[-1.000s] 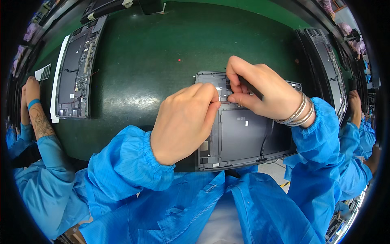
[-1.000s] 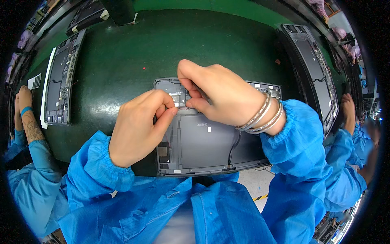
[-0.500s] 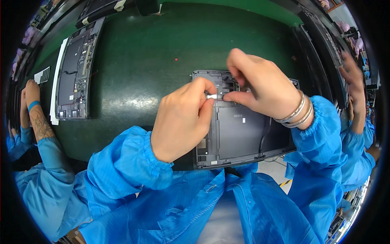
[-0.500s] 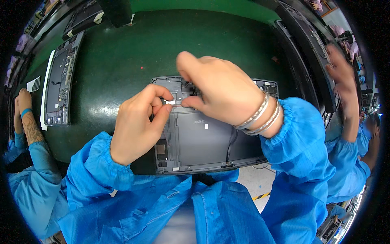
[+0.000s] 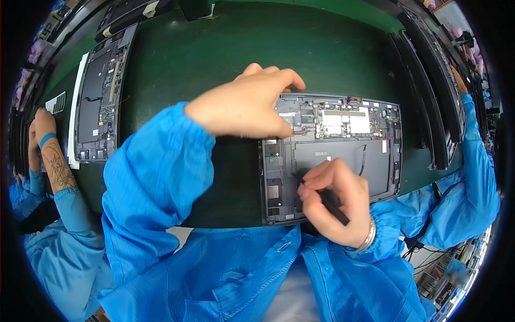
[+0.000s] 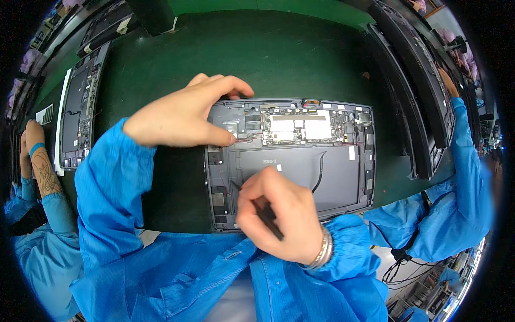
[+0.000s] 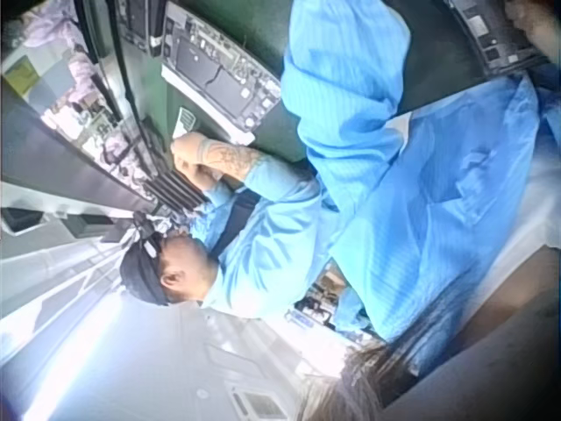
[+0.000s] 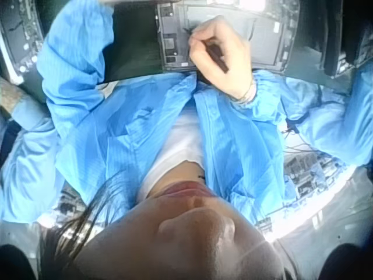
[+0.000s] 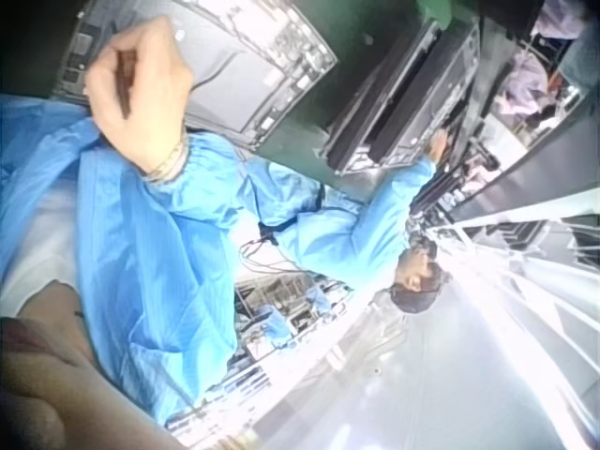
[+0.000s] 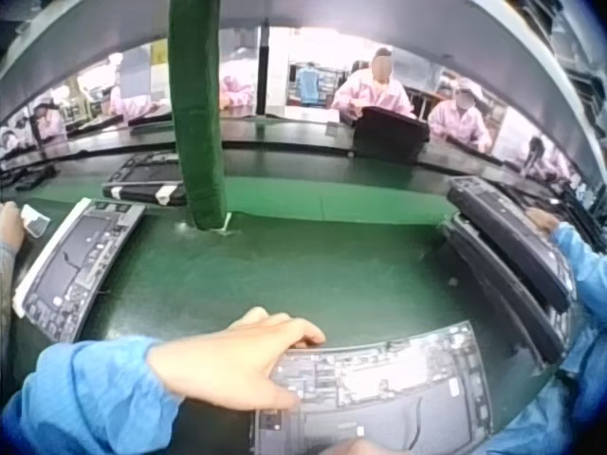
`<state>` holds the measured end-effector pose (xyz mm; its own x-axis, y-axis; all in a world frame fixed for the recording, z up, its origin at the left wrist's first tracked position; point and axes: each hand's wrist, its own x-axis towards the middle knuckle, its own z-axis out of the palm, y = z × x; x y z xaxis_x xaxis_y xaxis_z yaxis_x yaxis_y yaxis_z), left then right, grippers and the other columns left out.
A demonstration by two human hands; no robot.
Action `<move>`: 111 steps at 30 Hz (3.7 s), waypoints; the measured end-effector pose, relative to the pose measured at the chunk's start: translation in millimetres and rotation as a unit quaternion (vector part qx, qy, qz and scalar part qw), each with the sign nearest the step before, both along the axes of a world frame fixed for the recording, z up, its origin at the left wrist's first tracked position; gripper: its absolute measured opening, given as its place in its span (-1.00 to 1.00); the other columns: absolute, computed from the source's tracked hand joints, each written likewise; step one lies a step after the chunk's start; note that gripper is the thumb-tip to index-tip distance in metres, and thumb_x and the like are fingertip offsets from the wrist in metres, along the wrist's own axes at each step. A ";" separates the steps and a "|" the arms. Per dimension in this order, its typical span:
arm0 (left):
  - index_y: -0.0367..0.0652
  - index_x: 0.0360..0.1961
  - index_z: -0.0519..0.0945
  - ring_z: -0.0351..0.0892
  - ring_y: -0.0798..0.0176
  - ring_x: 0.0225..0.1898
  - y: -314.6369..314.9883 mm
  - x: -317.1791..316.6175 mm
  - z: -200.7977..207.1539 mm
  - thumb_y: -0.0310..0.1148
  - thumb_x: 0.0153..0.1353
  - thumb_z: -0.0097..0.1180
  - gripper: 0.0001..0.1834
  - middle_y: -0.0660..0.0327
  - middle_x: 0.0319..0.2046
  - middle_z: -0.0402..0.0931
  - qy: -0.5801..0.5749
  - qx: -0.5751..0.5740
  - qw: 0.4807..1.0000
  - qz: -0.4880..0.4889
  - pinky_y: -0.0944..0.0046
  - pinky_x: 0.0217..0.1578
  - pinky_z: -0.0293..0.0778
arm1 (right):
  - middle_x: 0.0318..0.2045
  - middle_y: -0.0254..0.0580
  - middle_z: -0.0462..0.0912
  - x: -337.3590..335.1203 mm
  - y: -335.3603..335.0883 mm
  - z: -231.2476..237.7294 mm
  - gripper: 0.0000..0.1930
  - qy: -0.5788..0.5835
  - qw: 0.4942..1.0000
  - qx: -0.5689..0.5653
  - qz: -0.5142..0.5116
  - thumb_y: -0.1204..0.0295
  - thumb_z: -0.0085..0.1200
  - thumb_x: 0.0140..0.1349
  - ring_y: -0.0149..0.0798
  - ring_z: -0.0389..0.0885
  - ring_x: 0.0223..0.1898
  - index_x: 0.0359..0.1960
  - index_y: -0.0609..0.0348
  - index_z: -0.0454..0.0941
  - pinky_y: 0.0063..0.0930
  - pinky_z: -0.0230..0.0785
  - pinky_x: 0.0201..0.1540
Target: Connecting internal ribbon cables and components inside a tablet device on a factory assembly line.
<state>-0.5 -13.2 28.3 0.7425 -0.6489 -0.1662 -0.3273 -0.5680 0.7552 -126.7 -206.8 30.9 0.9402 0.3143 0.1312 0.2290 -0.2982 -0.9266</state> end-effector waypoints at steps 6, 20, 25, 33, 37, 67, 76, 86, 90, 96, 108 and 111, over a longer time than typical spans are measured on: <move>-0.20 0.09 0.47 0.39 0.11 0.00 3.5 21.7 -8.0 -0.28 -0.08 0.37 -0.35 0.12 -0.12 0.44 0.060 0.021 0.996 -0.068 0.28 0.01 0.34 | -0.52 -0.23 0.56 0.6 16.2 -13.2 -0.84 -0.004 0.999 -0.039 -0.008 0.63 0.18 0.01 -0.40 0.52 -0.60 -0.41 0.23 0.43 -0.54 0.37 -0.52; -0.23 0.05 0.50 0.47 0.21 -0.08 8.1 18.0 -11.4 -0.36 -0.06 0.37 -0.41 0.15 -0.15 0.44 0.050 -0.032 0.997 -0.049 0.30 -0.07 0.41 | -0.61 -0.14 0.56 -5.2 18.8 -14.7 -0.87 -0.031 0.995 -0.053 -0.078 0.69 0.13 -0.11 -0.22 0.57 -0.64 -0.54 0.26 0.43 -0.48 0.42 -0.54; -0.23 0.05 0.50 0.48 0.22 -0.09 6.8 17.8 -12.3 -0.38 -0.05 0.37 -0.42 0.15 -0.15 0.44 0.052 -0.037 0.997 -0.048 0.31 -0.07 0.41 | -0.62 -0.13 0.55 -9.7 16.8 -14.5 -0.88 -0.027 0.996 -0.047 -0.071 0.70 0.12 -0.14 -0.23 0.56 -0.66 -0.58 0.27 0.44 -0.49 0.41 -0.55; -0.24 0.04 0.51 0.49 0.24 -0.11 7.9 15.2 -10.4 -0.38 -0.05 0.37 -0.43 0.16 -0.17 0.45 0.062 -0.041 0.997 -0.037 0.32 -0.07 0.42 | -0.61 -0.13 0.55 -9.7 17.3 -17.0 -0.85 -0.030 0.996 -0.031 -0.076 0.72 0.11 -0.14 -0.26 0.55 -0.66 -0.57 0.28 0.40 -0.51 0.40 -0.55; -0.25 0.05 0.50 0.49 0.24 -0.10 6.7 17.1 -9.6 -0.39 -0.05 0.37 -0.43 0.16 -0.16 0.46 0.067 -0.039 0.996 -0.042 0.32 -0.07 0.42 | -0.62 -0.14 0.54 -9.0 15.7 -17.5 -0.85 -0.051 0.997 -0.042 -0.044 0.72 0.11 -0.13 -0.27 0.55 -0.65 -0.56 0.28 0.40 -0.51 0.39 -0.55; -0.22 -0.05 0.50 0.45 0.35 -0.24 0.8 26.4 -1.7 -0.43 -0.10 0.37 -0.48 0.20 -0.27 0.44 0.134 -0.012 0.989 -0.058 0.38 -0.25 0.40 | -0.36 -0.09 0.52 22.4 19.7 -1.8 -0.88 0.115 0.992 0.032 -0.038 0.72 0.01 0.19 -0.43 0.50 -0.37 -0.33 0.30 0.33 -0.58 0.39 -0.27; -0.23 -0.09 0.51 0.45 0.34 -0.36 -2.4 31.6 -0.3 -0.38 -0.15 0.39 -0.47 0.22 -0.37 0.46 0.144 0.019 0.987 -0.062 0.34 -0.36 0.39 | -0.46 -0.13 0.56 27.6 25.2 -14.8 -0.84 0.024 0.996 0.011 -0.085 0.75 0.09 0.06 -0.47 0.51 -0.51 -0.35 0.32 0.41 -0.62 0.38 -0.43; -0.26 -0.10 0.51 0.49 0.33 -0.34 -1.5 29.7 -0.5 -0.40 -0.15 0.38 -0.49 0.17 -0.36 0.49 0.123 -0.028 0.989 -0.073 0.34 -0.35 0.41 | -0.49 -0.12 0.55 25.6 28.3 -15.1 -0.83 0.052 0.992 0.014 -0.112 0.75 0.10 0.03 -0.45 0.50 -0.53 -0.37 0.33 0.40 -0.60 0.37 -0.44; -0.27 -0.10 0.51 0.49 0.33 -0.34 -3.7 31.3 -5.8 -0.40 -0.15 0.37 -0.49 0.18 -0.36 0.49 0.131 -0.044 0.987 -0.080 0.35 -0.34 0.42 | -0.52 -0.15 0.54 26.1 29.5 -17.2 -0.85 0.047 0.989 -0.005 -0.137 0.74 0.10 0.03 -0.46 0.49 -0.55 -0.40 0.32 0.40 -0.60 0.36 -0.46; -0.27 -0.10 0.51 0.48 0.32 -0.31 3.3 25.7 -1.3 -0.39 -0.12 0.38 -0.49 0.17 -0.33 0.49 0.133 -0.016 0.989 -0.066 0.34 -0.31 0.42 | -0.64 -0.18 0.48 21.4 29.8 -6.0 -0.84 0.014 0.991 -0.075 -0.111 0.70 0.16 0.02 -0.43 0.46 -0.64 -0.46 0.27 0.41 -0.54 0.32 -0.55; -0.24 -0.05 0.49 0.46 0.32 -0.23 1.5 31.1 -4.1 -0.40 -0.08 0.41 -0.47 0.19 -0.29 0.46 0.139 0.001 0.987 -0.074 0.34 -0.22 0.41 | -0.74 -0.17 0.41 -21.9 20.4 2.8 -0.79 0.017 0.984 -0.165 -0.070 0.68 0.26 -0.14 -0.15 0.45 -0.74 -0.58 0.23 0.42 -0.39 0.26 -0.67; -0.24 -0.04 0.49 0.46 0.32 -0.22 4.3 30.5 1.0 -0.40 -0.08 0.42 -0.46 0.18 -0.26 0.45 0.121 0.003 0.990 -0.077 0.35 -0.20 0.42 | -0.71 -0.18 0.46 -21.8 20.0 5.0 -0.79 0.026 0.989 -0.137 -0.039 0.65 0.29 -0.11 -0.17 0.47 -0.71 -0.54 0.22 0.45 -0.38 0.27 -0.66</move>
